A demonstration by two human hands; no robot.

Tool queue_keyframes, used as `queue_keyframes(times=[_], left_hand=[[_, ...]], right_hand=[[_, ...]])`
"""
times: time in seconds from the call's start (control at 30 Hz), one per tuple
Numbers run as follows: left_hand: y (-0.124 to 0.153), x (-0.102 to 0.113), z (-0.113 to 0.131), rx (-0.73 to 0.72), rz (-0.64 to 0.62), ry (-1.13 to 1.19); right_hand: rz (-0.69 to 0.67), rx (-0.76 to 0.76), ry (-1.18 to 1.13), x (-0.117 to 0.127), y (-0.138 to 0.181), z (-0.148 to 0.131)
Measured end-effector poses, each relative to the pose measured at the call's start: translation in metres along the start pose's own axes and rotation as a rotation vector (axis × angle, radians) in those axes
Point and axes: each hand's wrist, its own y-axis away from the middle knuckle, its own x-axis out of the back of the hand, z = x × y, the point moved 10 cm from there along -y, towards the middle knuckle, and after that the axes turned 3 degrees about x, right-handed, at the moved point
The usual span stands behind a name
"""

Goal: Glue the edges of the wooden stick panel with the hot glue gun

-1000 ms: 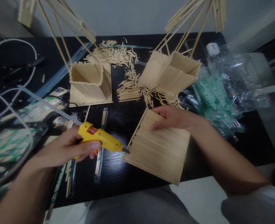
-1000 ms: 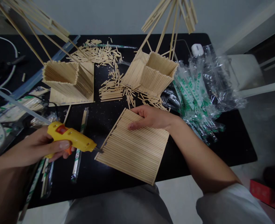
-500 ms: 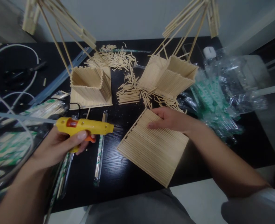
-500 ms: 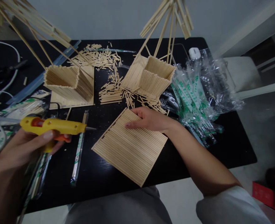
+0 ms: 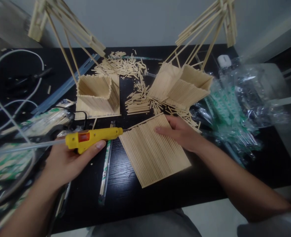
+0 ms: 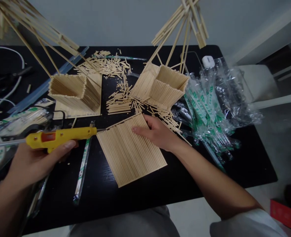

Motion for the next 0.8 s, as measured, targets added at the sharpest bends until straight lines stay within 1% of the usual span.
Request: queue_keyframes(times=[0.1, 0.2, 0.37, 0.53, 0.8], left_hand=[[-0.001, -0.005, 0.003, -0.047, -0.026, -0.042], [-0.001, -0.009, 0.002, -0.054, -0.054, -0.049], [-0.001, -0.005, -0.002, -0.027, -0.023, -0.085], [-0.001, -0.006, -0.004, -0.031, -0.028, -0.137], [0.002, -0.007, -0.007, -0.104, -0.033, -0.13]], right_hand=[[-0.001, 0.002, -0.028, -0.004, 0.001, 0.002], [0.01, 0.005, -0.04, -0.007, 0.002, 0.003], [0.0, -0.001, -0.017, -0.008, 0.002, 0.004], [-0.019, 0.01, -0.032, -0.009, 0.002, 0.003], [-0.015, 0.016, 0.001, -0.009, 0.001, 0.001]])
